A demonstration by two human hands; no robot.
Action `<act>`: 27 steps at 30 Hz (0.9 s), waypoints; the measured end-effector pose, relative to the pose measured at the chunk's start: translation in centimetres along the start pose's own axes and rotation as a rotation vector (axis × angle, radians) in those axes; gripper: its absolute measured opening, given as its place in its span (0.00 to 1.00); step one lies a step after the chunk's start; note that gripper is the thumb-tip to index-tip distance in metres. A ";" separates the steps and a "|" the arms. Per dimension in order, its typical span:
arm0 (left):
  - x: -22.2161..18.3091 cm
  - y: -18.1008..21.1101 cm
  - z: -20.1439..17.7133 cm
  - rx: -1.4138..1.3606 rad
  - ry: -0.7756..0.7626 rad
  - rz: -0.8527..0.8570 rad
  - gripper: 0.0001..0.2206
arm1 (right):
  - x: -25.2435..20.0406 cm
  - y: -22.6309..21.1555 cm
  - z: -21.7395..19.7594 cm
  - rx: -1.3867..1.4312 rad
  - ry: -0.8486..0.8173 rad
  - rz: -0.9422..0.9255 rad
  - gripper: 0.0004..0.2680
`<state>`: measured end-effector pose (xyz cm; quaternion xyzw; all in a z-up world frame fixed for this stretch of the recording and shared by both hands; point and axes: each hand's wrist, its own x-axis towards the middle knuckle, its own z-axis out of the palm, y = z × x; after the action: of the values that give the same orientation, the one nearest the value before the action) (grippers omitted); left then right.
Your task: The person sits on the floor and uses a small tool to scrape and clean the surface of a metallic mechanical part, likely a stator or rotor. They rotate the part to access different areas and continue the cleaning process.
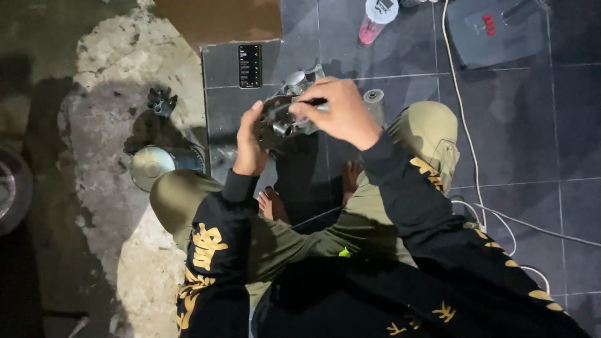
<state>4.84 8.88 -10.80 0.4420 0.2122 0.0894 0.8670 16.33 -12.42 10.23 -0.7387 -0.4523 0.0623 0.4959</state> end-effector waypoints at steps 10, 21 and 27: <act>-3.2 5.3 8.2 -0.248 0.110 -0.101 0.26 | 0.1 -0.9 -0.4 -0.056 -0.070 0.081 0.04; -5.1 8.2 10.7 -0.271 0.143 -0.083 0.29 | 0.3 -0.1 0.5 0.029 -0.032 0.130 0.04; -6.4 11.5 13.2 -0.421 0.103 -0.071 0.25 | 0.2 0.1 1.4 -0.041 0.002 0.092 0.06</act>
<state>5.36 3.91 7.18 0.2384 0.2483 0.1235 0.9307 15.76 -11.33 9.50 -0.7689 -0.4184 0.0749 0.4777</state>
